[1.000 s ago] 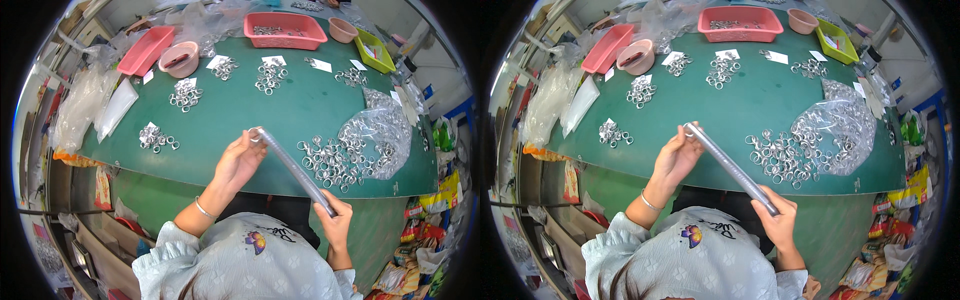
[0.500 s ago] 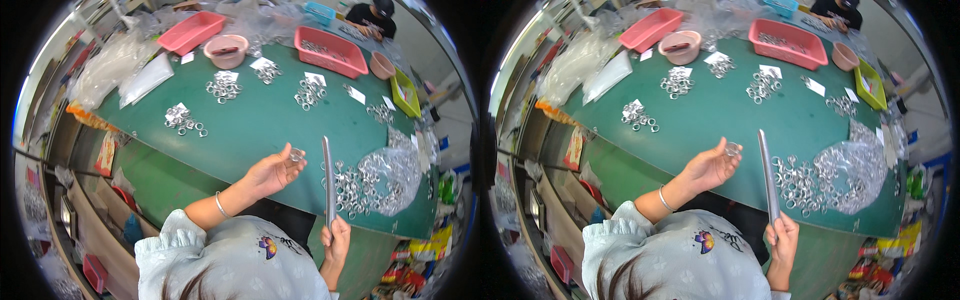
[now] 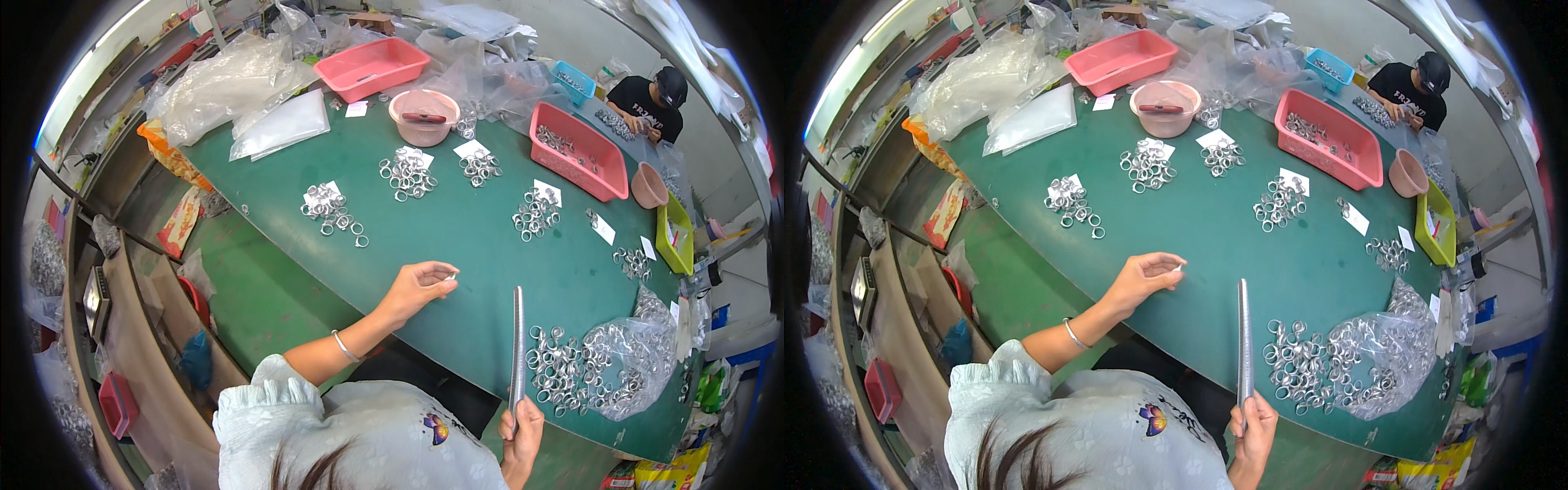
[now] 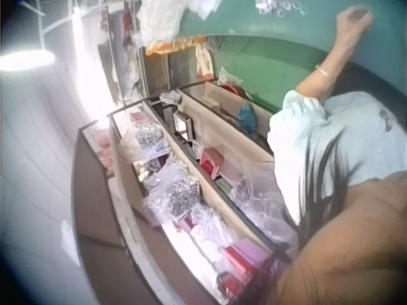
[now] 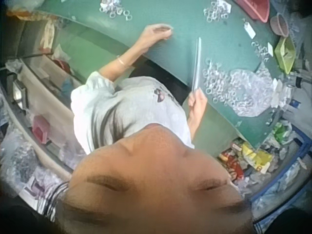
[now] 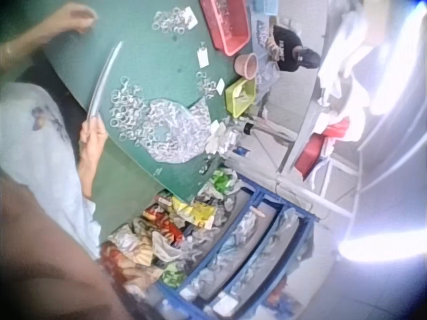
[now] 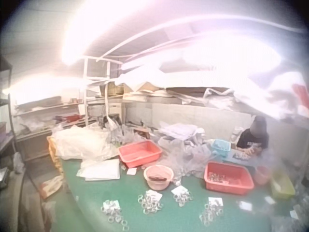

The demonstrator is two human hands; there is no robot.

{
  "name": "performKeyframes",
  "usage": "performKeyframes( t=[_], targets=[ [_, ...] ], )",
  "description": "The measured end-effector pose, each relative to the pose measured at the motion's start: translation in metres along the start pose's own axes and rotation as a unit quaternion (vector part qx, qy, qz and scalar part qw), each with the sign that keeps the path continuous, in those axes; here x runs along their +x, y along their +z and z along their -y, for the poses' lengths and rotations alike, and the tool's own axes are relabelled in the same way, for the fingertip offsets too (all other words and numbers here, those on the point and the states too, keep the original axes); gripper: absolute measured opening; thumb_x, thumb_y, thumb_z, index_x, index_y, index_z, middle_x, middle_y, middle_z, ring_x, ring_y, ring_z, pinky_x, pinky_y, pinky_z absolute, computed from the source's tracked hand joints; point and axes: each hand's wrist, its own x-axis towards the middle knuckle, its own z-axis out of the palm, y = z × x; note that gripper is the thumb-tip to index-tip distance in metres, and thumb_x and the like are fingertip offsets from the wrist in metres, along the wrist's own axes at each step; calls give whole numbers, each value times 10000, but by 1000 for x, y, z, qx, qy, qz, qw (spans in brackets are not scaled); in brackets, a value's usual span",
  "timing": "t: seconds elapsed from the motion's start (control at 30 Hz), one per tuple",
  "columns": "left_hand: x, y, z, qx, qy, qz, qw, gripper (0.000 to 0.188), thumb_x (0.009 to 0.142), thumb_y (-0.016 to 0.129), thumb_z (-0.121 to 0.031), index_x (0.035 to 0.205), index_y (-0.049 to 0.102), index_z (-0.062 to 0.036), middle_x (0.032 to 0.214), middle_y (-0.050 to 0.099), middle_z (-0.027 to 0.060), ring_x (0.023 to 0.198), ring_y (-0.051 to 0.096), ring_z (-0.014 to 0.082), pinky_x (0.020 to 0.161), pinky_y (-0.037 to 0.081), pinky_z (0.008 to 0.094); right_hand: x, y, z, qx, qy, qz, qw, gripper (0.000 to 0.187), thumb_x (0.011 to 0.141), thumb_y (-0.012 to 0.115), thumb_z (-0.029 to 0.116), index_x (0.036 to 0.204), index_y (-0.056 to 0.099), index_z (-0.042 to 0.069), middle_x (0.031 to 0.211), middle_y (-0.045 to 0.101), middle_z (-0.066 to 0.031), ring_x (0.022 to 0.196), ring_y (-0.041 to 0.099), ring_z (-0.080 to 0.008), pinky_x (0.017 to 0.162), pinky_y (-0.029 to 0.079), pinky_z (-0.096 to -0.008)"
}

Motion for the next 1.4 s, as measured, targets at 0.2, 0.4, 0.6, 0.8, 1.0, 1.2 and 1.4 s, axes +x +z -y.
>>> performKeyframes(
  t=[0.2, 0.4, 0.6, 0.8, 1.0, 1.2, 1.4],
  targets=[
    [9, -17, -6, 228, 94, -21, 969, 265, 751, 694, -42, 1007, 625, -19, 835, 580, 29, 730, 564, 100, 663, 491, 242, 9, 7, -2, -49, 3, -11, 999, 363, 892, 559, 168, 1152, 528, -85, 579, 430, -3, 446, 361, -43, 369, 258, -167],
    [19, -23, -12, 338, 121, -15, 933, 253, 720, 715, -49, 957, 630, -28, 772, 557, 64, 667, 560, 140, 628, 489, 255, 13, 14, -4, -71, 6, -34, 997, 355, 885, 563, 137, 1165, 531, -79, 586, 448, -5, 462, 370, -43, 377, 250, -165],
    [92, -27, -23, 519, 147, -2, 842, 260, 681, 733, -143, 893, 627, -35, 790, 578, 128, 703, 578, 291, 641, 475, 375, 19, 19, -2, -93, 2, -38, 995, 334, 886, 554, 116, 1167, 538, -64, 574, 453, -5, 451, 365, -42, 377, 251, -172],
    [189, -31, -5, 620, 217, -83, 749, 310, 691, 727, -214, 872, 593, -1, 862, 582, 162, 829, 587, 345, 702, 483, 414, 16, 23, -4, -91, -29, -48, 994, 333, 885, 561, 124, 1161, 544, -60, 576, 460, -6, 450, 365, -42, 380, 253, -172],
    [203, -12, 3, 625, 233, -139, 732, 520, 693, 728, -219, 1064, 461, 30, 980, 521, 181, 898, 556, 346, 742, 480, 397, 2, 13, 7, -102, -29, -115, 988, 358, 863, 599, 165, 1153, 556, -41, 589, 472, 1, 456, 362, -36, 394, 239, -165],
    [94, 90, 4, 451, 314, 216, 807, 369, 734, 696, -122, 1040, 530, -2, 936, 516, 150, 873, 538, 298, 761, 458, 378, -14, -35, 16, -61, -173, -241, 953, 356, 870, 588, 150, 1160, 546, -52, 571, 447, 22, 446, 340, -21, 382, 230, -171],
    [55, 176, 35, 484, 318, 310, 754, 338, 770, 651, -132, 1069, 555, -8, 1019, 544, 170, 952, 525, 335, 824, 430, 399, -34, -63, 21, -62, -238, -313, 917, 377, 875, 587, 156, 1189, 531, -45, 585, 445, 25, 449, 324, -13, 386, 216, -167]
  ],
)
